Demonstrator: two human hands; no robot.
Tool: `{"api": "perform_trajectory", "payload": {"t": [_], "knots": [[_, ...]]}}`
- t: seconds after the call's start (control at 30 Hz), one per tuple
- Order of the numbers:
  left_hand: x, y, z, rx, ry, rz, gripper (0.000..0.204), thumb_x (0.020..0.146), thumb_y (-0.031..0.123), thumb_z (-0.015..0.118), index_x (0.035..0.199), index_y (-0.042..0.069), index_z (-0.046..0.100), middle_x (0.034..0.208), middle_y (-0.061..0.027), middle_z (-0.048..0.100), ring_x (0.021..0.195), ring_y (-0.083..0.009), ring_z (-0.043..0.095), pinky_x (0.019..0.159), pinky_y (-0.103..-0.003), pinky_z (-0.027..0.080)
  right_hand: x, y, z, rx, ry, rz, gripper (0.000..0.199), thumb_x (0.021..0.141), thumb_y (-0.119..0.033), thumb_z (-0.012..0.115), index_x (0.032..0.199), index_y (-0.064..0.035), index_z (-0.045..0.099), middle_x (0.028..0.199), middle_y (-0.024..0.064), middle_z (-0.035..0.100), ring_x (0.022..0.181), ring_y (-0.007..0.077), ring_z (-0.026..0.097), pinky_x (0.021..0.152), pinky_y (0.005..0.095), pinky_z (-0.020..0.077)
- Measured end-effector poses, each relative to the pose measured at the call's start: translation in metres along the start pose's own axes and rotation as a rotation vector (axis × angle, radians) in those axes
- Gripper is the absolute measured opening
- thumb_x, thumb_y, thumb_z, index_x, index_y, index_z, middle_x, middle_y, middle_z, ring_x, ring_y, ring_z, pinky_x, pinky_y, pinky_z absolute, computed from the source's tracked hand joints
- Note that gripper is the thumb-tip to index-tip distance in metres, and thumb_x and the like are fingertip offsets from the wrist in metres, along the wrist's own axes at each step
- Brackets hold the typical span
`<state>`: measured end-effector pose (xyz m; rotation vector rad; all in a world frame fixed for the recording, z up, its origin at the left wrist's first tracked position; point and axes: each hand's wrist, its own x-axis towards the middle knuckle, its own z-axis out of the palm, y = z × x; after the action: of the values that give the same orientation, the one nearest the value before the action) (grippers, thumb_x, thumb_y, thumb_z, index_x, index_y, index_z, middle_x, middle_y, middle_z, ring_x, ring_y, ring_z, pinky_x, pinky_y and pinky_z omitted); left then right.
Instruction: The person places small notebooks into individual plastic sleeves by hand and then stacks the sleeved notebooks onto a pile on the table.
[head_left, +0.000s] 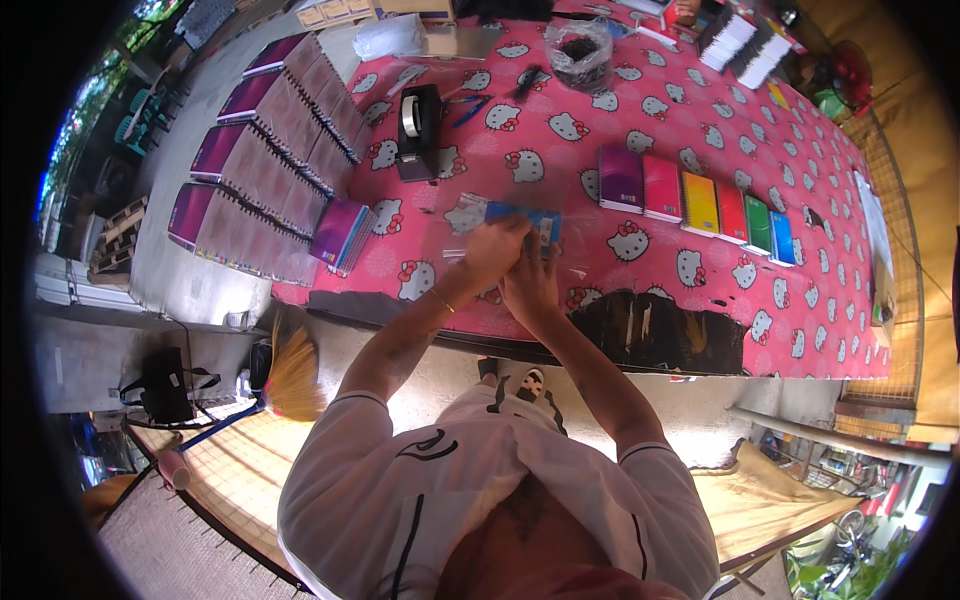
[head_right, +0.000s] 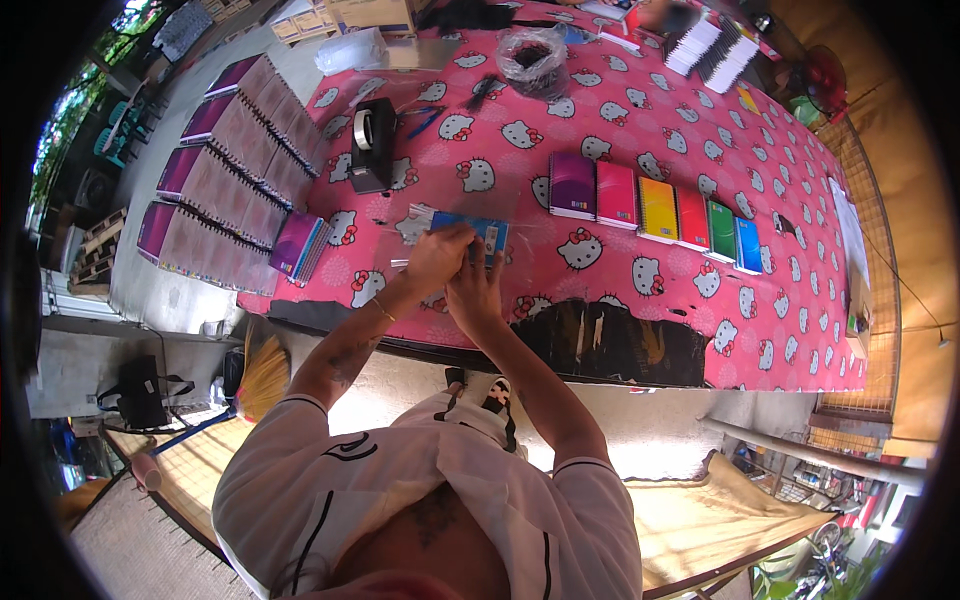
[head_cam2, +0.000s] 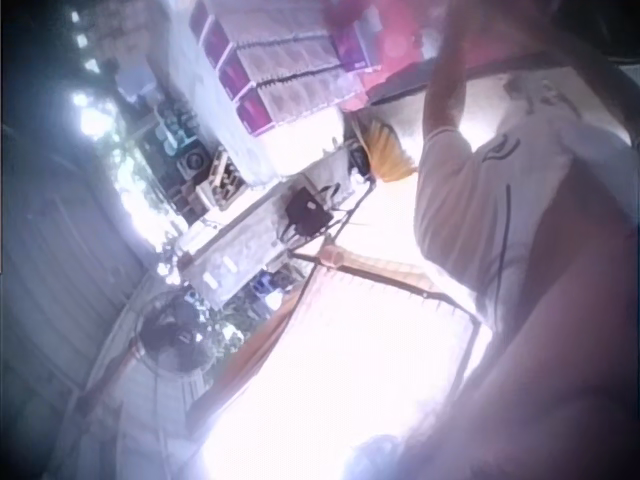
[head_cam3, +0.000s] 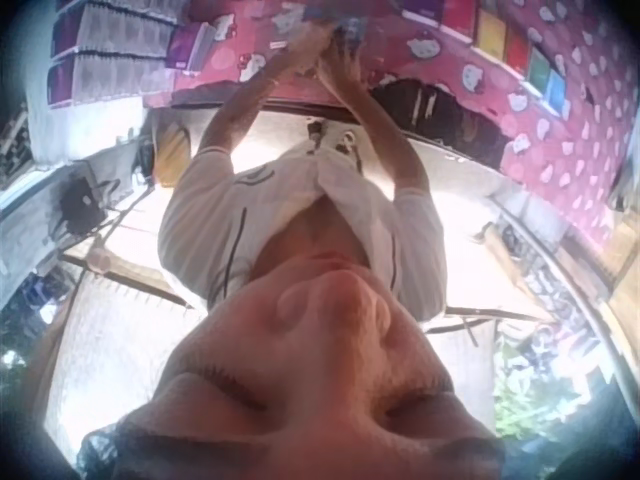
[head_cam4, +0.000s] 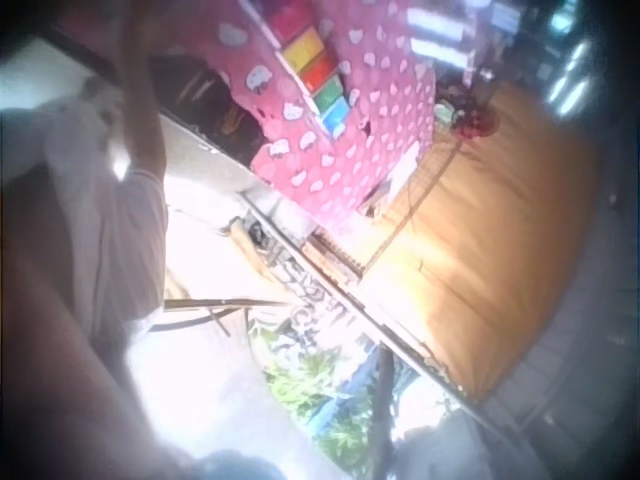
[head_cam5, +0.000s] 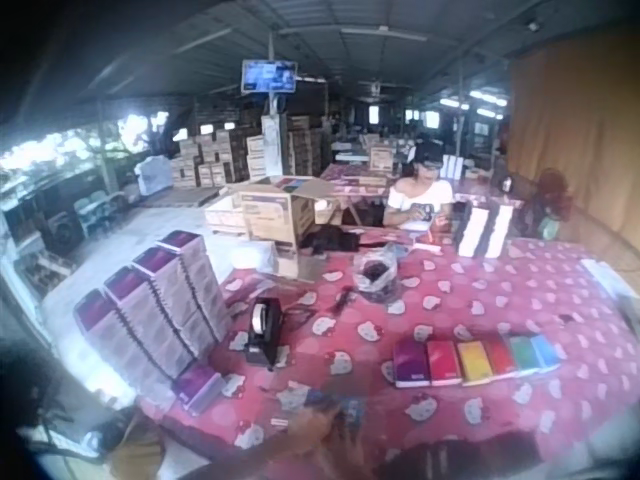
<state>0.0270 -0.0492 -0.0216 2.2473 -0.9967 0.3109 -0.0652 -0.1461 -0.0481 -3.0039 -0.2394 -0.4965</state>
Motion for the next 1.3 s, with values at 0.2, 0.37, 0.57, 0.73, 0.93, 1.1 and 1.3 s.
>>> {"api": "perform_trajectory", "payload": {"t": [0.2, 0.37, 0.57, 0.73, 0.93, 1.1, 1.3], "knots": [[0.004, -0.002, -0.017, -0.089, -0.080, -0.093, 0.018, 0.084, 0.007, 0.062, 0.102, 0.005, 0.065, 0.092, -0.0143, 0.068, 0.081, -0.0330, 0.069, 0.066, -0.042, 0.056, 0.004, 0.032, 0.011, 0.615, 0.083, 0.176, 0.067, 0.077, -0.015, 0.070, 0.138, -0.0003, 0.046, 0.141, 0.0201, 0.041, 0.134, 0.0394, 0.038, 0.108, 0.0601, 0.0277], [-0.013, -0.003, 0.005, 0.152, 0.103, 0.173, 0.032, 0.084, 0.009, 0.057, 0.115, 0.000, 0.060, 0.110, -0.0169, 0.063, 0.103, -0.0350, 0.063, 0.085, -0.044, 0.053, 0.024, 0.035, -0.060, 0.391, 0.201, 0.056, 0.059, 0.072, -0.009, 0.073, 0.127, -0.0043, 0.052, 0.129, 0.0155, 0.046, 0.122, 0.0331, 0.045, 0.100, 0.0476, 0.0373], [-0.027, 0.009, -0.018, 0.182, 0.099, 0.136, 0.040, 0.087, 0.013, 0.061, 0.123, -0.003, 0.058, 0.125, -0.0197, 0.061, 0.116, -0.0349, 0.059, 0.098, -0.044, 0.049, 0.012, 0.059, -0.019, -0.022, 0.072, -0.118, 0.055, 0.074, -0.023, 0.076, 0.123, -0.0059, 0.059, 0.117, 0.0069, 0.060, 0.108, 0.0215, 0.058, 0.094, 0.0378, 0.0413], [-0.044, -0.122, -0.049, 0.222, 0.265, -0.303, 0.036, 0.092, 0.026, 0.063, 0.122, 0.006, 0.066, 0.120, -0.0223, 0.063, 0.107, -0.0370, 0.063, 0.088, -0.044, 0.053, 0.013, 0.059, -0.029, 0.036, 0.078, -0.122, 0.055, 0.072, -0.026, 0.078, 0.121, -0.0067, 0.062, 0.114, 0.0050, 0.062, 0.105, 0.0207, 0.059, 0.092, 0.0391, 0.0413], [0.007, -0.245, -0.110, -0.576, 0.221, -0.733, 0.034, 0.078, 0.013, 0.076, 0.109, 0.003, 0.071, 0.097, -0.0105, 0.070, 0.079, -0.0217, 0.066, 0.070, -0.037, 0.053, 0.019, 0.052, -0.033, 0.054, 0.103, -0.158, 0.057, 0.069, -0.027, 0.080, 0.120, -0.0077, 0.063, 0.113, 0.0047, 0.062, 0.101, 0.0208, 0.061, 0.090, 0.0398, 0.0415], [0.008, -0.183, -0.065, -0.969, 0.694, -0.888, 0.024, 0.074, 0.010, 0.077, 0.095, -0.001, 0.074, 0.078, -0.0089, 0.071, 0.066, -0.0141, 0.063, 0.060, -0.032, 0.049, 0.009, 0.058, -0.034, 0.056, 0.054, -0.062, 0.056, 0.069, -0.026, 0.081, 0.119, -0.0088, 0.063, 0.110, 0.0036, 0.060, 0.100, 0.0216, 0.061, 0.089, 0.0401, 0.0418], [0.016, -0.182, -0.099, 0.389, 0.241, -0.799, 0.027, 0.085, 0.023, 0.061, 0.083, -0.001, 0.074, 0.083, -0.0187, 0.073, 0.077, -0.0339, 0.072, 0.068, -0.046, 0.056, 0.012, 0.063, -0.034, 0.108, 0.118, -0.135, 0.052, 0.073, -0.025, 0.078, 0.120, -0.0084, 0.061, 0.106, 0.0054, 0.060, 0.096, 0.0240, 0.060, 0.088, 0.0414, 0.0419]]}}
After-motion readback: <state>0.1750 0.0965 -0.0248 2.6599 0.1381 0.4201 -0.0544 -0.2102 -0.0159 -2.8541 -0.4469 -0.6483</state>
